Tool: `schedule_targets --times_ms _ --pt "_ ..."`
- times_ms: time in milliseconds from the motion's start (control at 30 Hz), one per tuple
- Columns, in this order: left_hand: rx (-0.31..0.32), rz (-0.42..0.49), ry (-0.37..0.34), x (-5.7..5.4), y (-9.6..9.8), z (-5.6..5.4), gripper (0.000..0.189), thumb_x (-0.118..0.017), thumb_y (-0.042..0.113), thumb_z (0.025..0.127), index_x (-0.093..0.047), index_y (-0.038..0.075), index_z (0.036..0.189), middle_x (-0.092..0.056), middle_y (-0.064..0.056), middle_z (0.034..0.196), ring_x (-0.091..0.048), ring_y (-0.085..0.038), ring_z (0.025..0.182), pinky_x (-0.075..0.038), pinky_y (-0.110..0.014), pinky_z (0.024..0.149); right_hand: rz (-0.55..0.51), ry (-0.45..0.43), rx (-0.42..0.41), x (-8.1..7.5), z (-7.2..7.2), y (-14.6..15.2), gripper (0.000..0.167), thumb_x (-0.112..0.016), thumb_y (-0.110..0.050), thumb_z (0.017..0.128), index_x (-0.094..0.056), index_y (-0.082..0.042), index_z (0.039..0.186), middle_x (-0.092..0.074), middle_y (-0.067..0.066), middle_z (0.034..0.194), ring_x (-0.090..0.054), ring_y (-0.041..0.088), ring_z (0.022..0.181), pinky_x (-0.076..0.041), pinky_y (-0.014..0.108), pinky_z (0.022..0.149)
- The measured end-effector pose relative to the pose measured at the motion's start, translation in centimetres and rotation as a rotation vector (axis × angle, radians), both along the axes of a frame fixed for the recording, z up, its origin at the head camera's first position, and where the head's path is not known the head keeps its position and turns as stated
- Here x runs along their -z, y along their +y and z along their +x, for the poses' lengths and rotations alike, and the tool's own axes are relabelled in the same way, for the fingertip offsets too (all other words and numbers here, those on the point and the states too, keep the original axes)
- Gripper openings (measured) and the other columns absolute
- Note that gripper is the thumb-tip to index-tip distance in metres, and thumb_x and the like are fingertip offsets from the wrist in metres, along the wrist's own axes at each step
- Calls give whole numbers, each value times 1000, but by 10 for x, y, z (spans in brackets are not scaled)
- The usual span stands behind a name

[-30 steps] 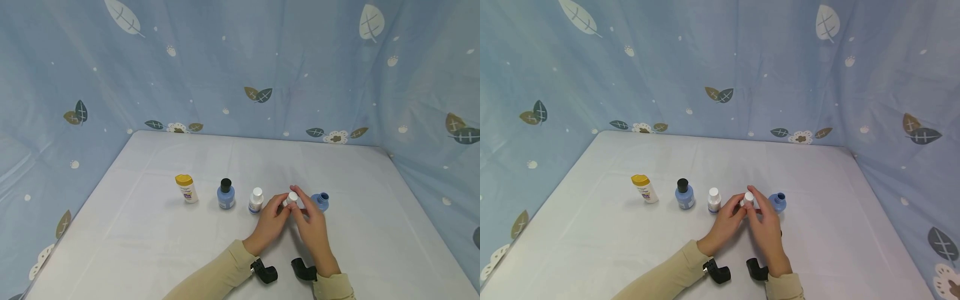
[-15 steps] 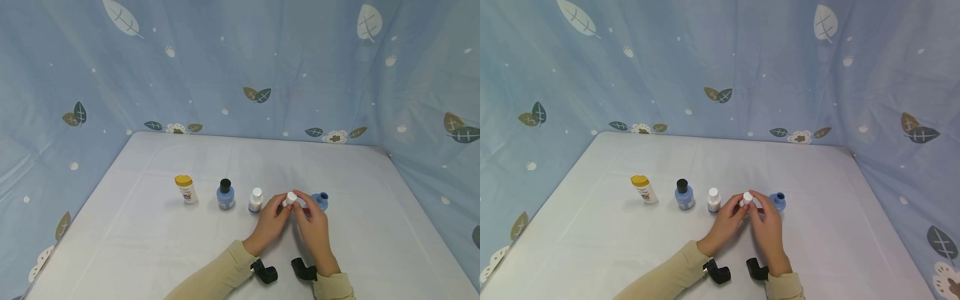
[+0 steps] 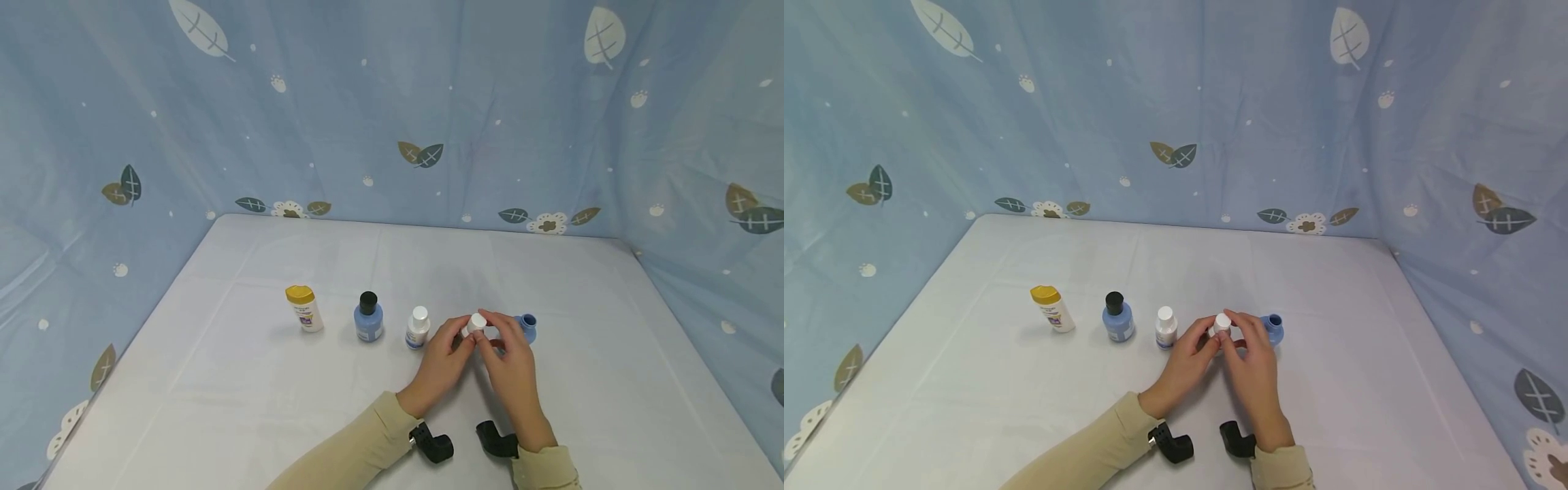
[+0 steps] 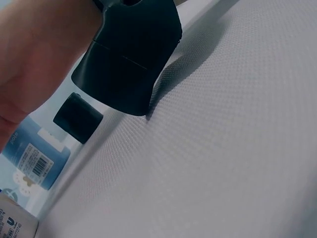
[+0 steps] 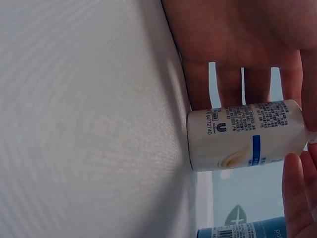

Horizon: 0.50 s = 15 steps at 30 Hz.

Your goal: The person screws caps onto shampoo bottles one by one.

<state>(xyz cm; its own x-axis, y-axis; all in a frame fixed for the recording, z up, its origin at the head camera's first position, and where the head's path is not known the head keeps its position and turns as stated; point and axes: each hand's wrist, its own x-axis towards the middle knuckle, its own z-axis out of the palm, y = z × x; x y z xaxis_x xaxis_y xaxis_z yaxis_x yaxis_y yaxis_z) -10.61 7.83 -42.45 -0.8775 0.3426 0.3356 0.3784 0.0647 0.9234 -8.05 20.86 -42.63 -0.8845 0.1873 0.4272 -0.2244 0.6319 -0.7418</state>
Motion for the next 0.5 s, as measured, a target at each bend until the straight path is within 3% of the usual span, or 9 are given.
schedule_targets --times_ms 167,400,500 --pt "-1 -4 20 4 1 -1 30 -51 12 91 -52 4 120 -56 -7 110 -51 -22 94 -42 -30 82 -20 -12 22 0 1 0 33 -63 -20 84 -57 -19 117 -54 -6 115 -51 18 101 -43 16 71" --pt "9 -3 -6 34 9 -13 32 -49 24 92 -51 17 123 -53 4 115 -47 -8 106 -39 -28 89 -5 12 32 -1 1 0 36 -66 -22 81 -58 -18 116 -56 -4 112 -53 19 96 -43 17 70" --pt "10 5 1 37 10 -14 32 -49 26 92 -51 19 123 -53 5 115 -48 -8 105 -40 -28 88 -5 23 24 -1 0 0 37 -67 -22 81 -58 -17 116 -55 -3 110 -51 16 97 -44 18 70"
